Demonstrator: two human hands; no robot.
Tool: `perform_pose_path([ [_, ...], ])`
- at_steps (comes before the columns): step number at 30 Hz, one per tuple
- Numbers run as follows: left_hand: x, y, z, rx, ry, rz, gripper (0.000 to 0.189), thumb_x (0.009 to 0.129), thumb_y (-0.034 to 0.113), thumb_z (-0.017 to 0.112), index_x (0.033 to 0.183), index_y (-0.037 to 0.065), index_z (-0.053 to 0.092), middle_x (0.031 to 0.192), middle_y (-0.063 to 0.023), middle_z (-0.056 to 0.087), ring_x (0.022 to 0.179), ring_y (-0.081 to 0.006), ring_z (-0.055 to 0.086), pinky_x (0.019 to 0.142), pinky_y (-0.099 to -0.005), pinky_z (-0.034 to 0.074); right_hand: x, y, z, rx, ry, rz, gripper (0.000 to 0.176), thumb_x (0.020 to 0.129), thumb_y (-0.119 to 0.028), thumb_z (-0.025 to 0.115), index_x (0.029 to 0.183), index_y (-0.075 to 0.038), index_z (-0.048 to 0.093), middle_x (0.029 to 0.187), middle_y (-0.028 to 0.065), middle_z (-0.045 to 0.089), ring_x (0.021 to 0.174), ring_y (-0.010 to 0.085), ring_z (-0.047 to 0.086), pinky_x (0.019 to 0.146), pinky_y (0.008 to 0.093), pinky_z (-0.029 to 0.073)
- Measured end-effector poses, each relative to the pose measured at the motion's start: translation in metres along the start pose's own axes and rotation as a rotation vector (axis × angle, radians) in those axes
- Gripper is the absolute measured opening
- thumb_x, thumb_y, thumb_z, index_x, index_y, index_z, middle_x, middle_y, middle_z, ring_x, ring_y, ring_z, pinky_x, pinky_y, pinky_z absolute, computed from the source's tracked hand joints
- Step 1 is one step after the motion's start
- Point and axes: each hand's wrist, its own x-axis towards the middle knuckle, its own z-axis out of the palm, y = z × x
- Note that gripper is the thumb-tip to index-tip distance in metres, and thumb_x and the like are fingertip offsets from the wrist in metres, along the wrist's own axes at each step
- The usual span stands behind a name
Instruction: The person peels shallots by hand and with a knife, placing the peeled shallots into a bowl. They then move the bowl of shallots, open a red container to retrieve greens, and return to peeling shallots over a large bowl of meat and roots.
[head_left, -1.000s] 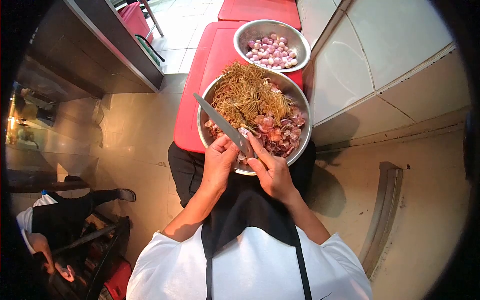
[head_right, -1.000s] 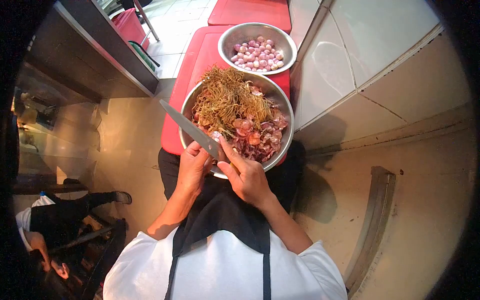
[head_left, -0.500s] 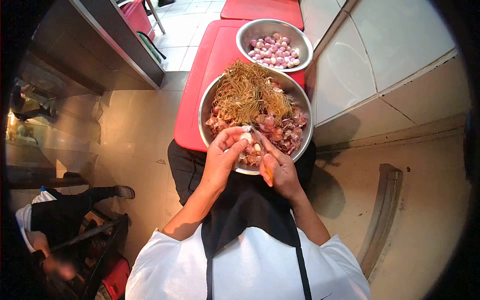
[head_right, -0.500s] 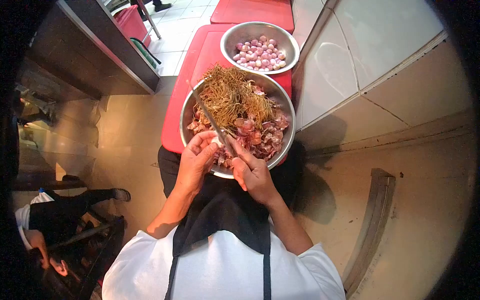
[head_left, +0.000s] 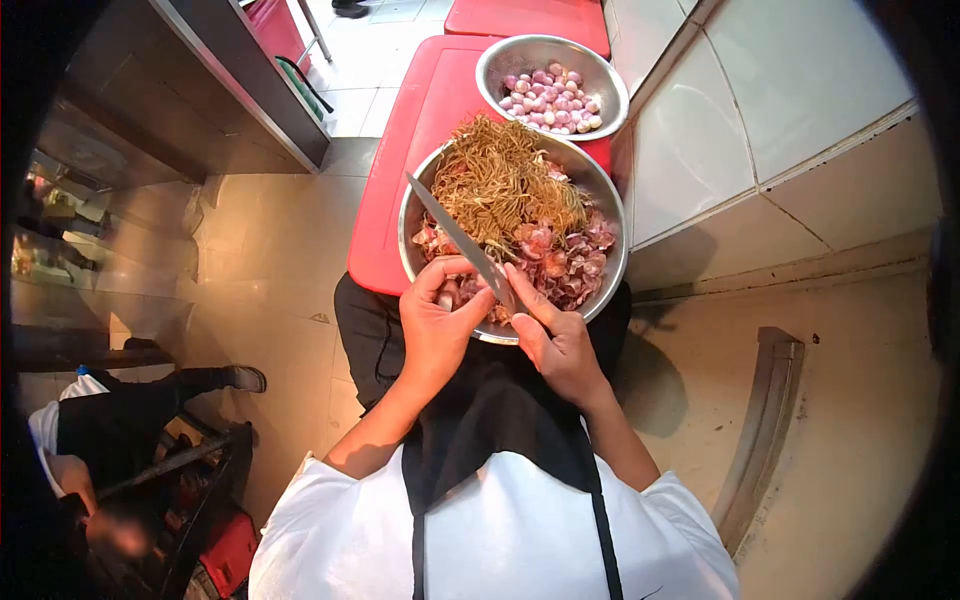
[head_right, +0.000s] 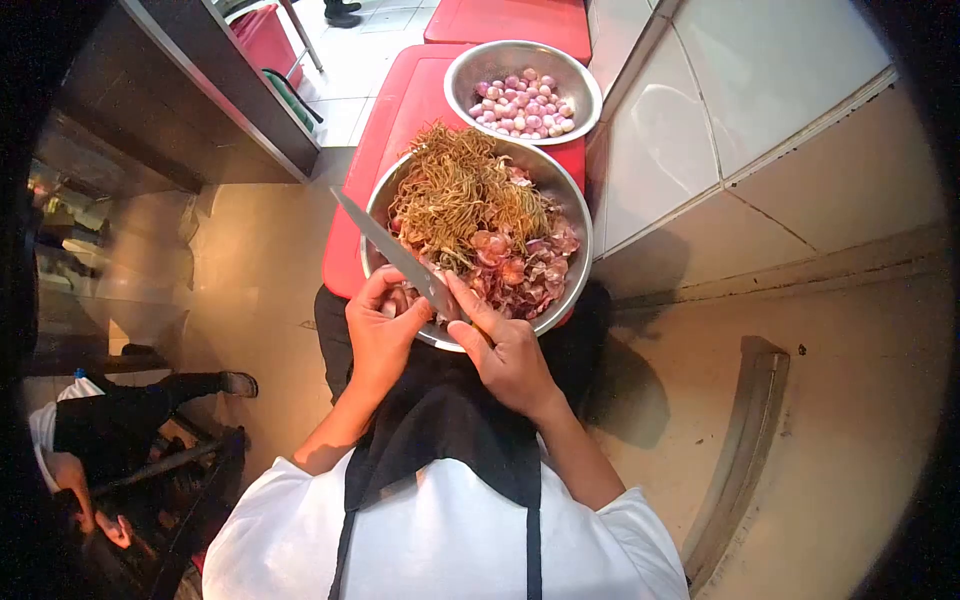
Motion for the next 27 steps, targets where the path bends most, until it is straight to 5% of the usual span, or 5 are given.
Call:
perform_pose_path([
  [4,0.002,0.002,-0.003,0.029,-0.031,-0.082,0.026,0.087,0.0,0.074,0.112,0.0,0.069,0.087,0.0053,0.064,0.067,0.0022,0.044,0.058,-0.0153,0.033,-0.004,0.002,-0.002,0.341,-0.061,0.191,0.05,0.104,-0.025,0.052,0.149,-0.004,0.045,0.077,0.0067,0.066,0.062,0.0091,0.06,0.058,0.0196,0.047],
  [10,0.008,0.0,-0.003,-0.299,-0.084,-0.375,0.032,0.093,0.005,0.069,0.125,0.0,0.066,0.087,0.0031,0.066,0.058,0.0018,0.042,0.05,-0.0159,0.03,-0.004,0.004,0.001,0.606,-0.089,0.21,0.056,0.108,-0.042,0.041,0.153,-0.008,0.038,0.06,-0.0015,0.049,0.047,0.0047,0.042,0.043,0.0188,0.035],
  [16,0.01,-0.012,-0.015,-0.601,-0.229,-0.459,0.033,0.1,0.01,0.061,0.132,0.002,0.06,0.081,0.0025,0.064,0.051,0.0005,0.033,0.044,-0.0173,0.023,0.0,0.011,-0.002,0.751,-0.06,0.264,0.045,0.107,-0.051,0.036,0.102,-0.009,0.051,0.055,0.0012,0.046,0.038,0.0089,0.04,0.037,0.0224,0.035],
  [22,0.013,-0.011,-0.016,-0.746,-0.216,-0.452,0.029,0.103,0.015,0.056,0.131,0.008,0.053,0.099,-0.0023,0.064,0.051,-0.0011,0.031,0.043,-0.0169,0.024,0.004,0.014,-0.009,0.654,0.044,0.297,0.046,0.108,-0.048,0.033,0.112,-0.008,0.055,0.055,0.0006,0.045,0.039,0.0081,0.04,0.037,0.0222,0.035],
  [27,0.015,-0.024,-0.02,-0.868,-0.256,-0.534,0.027,0.105,0.018,0.052,0.131,0.01,0.052,0.108,-0.0035,0.064,0.052,-0.0008,0.031,0.043,-0.0161,0.024,0.004,0.004,-0.003,0.398,0.016,0.225,0.054,0.107,-0.032,0.047,0.153,-0.008,0.037,0.059,-0.0027,0.046,0.047,0.0031,0.042,0.045,0.0179,0.036],
])
